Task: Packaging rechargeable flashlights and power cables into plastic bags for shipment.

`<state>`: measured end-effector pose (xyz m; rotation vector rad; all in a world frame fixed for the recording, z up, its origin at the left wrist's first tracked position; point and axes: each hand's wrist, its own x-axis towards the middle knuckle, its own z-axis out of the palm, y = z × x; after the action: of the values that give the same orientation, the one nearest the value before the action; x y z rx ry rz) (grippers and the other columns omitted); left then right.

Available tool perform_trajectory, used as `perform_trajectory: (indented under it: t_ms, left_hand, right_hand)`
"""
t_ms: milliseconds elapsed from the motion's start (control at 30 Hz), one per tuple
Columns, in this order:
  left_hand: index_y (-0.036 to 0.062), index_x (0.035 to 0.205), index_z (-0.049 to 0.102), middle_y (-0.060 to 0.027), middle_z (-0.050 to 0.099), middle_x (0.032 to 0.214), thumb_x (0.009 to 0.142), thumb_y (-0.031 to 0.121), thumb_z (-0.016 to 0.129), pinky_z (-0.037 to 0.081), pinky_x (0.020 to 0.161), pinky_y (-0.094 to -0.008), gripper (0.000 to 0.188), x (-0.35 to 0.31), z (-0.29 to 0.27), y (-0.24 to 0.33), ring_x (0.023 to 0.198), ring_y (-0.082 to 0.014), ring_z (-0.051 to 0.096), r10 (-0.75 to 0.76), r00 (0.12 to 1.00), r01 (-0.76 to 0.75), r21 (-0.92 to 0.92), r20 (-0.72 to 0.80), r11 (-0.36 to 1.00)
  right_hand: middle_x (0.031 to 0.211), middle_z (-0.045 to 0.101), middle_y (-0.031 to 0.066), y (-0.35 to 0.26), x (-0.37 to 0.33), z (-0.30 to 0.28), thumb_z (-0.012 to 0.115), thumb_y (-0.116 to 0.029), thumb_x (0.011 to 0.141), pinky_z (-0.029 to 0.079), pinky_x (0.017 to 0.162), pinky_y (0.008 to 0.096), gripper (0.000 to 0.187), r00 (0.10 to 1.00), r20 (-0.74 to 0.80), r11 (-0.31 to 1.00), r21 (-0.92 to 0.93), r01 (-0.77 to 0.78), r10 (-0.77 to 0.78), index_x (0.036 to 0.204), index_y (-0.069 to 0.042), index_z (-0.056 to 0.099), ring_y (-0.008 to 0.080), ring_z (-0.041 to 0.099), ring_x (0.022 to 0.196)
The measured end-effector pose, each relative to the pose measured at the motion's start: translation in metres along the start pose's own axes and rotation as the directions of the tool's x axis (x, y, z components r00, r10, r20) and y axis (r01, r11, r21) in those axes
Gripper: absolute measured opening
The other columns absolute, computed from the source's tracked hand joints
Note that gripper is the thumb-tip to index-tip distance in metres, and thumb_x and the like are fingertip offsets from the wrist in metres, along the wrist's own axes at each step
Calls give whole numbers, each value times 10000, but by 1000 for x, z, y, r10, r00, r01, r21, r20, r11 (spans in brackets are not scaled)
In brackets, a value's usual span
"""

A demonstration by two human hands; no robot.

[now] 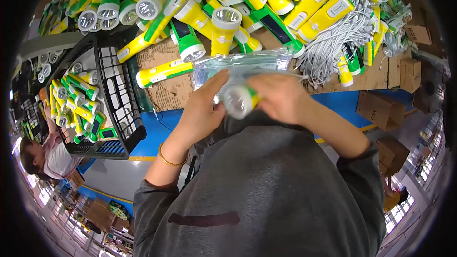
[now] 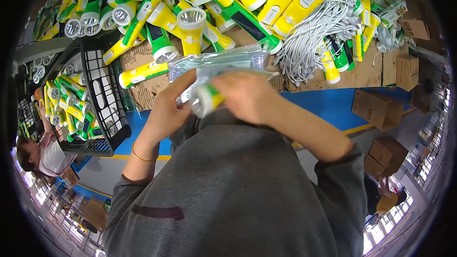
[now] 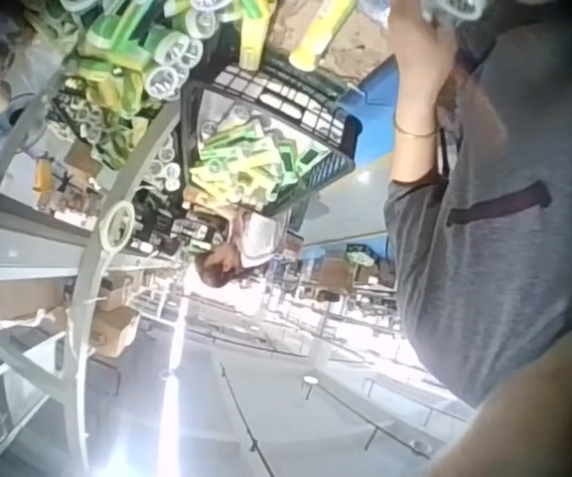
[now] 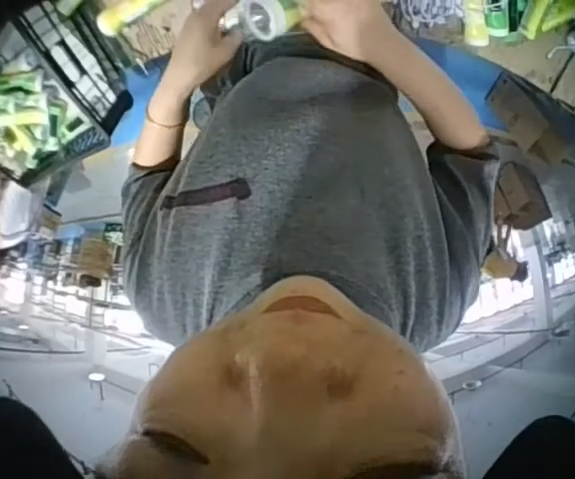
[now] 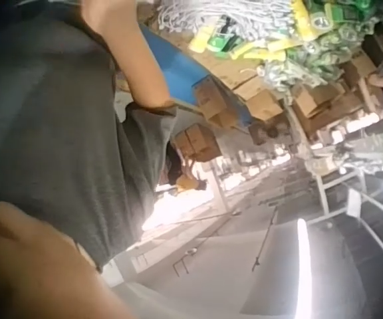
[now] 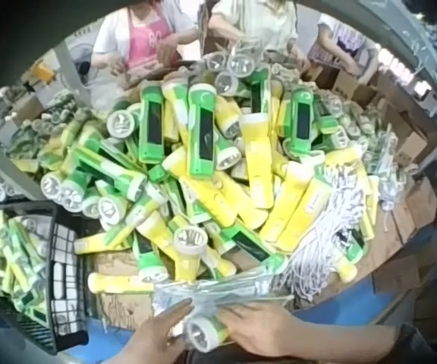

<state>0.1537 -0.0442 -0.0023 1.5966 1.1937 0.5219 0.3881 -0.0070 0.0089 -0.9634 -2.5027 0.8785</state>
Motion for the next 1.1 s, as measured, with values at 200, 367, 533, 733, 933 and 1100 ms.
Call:
perform_trajectory:
  t_ms: [200,367,533,733,933,1100]
  left_hand:
    - [-75,1297,478,-239,435,1423,734,-118,454,468,990,-418,565,8,52,-3,1224,-407,505,206,957,-152,248,-206,957]
    - [-84,1308,465,-274,501,1333,715,-126,492,502,947,-399,596,-3,36,-14,1151,-417,555,65,966,22,327,-251,945]
    - [-9,1293,520,-220,528,1332,792,-80,521,488,946,-414,505,5,37,-15,1156,-391,560,88,965,-23,256,-246,966]
    - [-6,1288,534,-205,557,1308,787,-12,622,502,920,-389,509,7,29,-20,1145,-356,582,17,965,38,206,-261,978]
    - [-24,1337,511,-127,589,1288,751,10,734,449,983,-312,628,23,7,-35,1201,-179,538,-259,966,250,-229,-12,941]
    - [-39,1344,493,-150,574,1313,737,-9,727,420,1022,-329,651,30,4,-34,1228,-230,534,-245,968,248,-378,57,892]
  right_hand:
    - [924,665,150,14,12,36,686,-150,740,533,758,411,280,844,383,892,-396,-218,376,987,-31,630,318,665,890]
    - [840,671,131,58,43,-10,672,-162,836,534,667,325,220,931,82,807,476,-349,355,1010,-29,652,205,674,756]
    - [818,679,85,99,104,27,585,-68,883,512,539,265,156,799,-177,793,361,-490,574,1008,7,640,142,655,610]
    - [783,653,62,48,83,-27,584,-49,923,473,522,211,188,688,-418,660,742,-118,593,1091,-2,656,76,584,589]
    - [746,629,53,-8,46,-8,605,-40,910,482,572,258,195,871,-148,513,848,-133,469,1096,-16,660,109,595,626]
    - [764,683,114,50,-14,29,626,-56,818,524,579,379,161,982,-153,983,161,-83,108,952,-59,716,253,680,693]
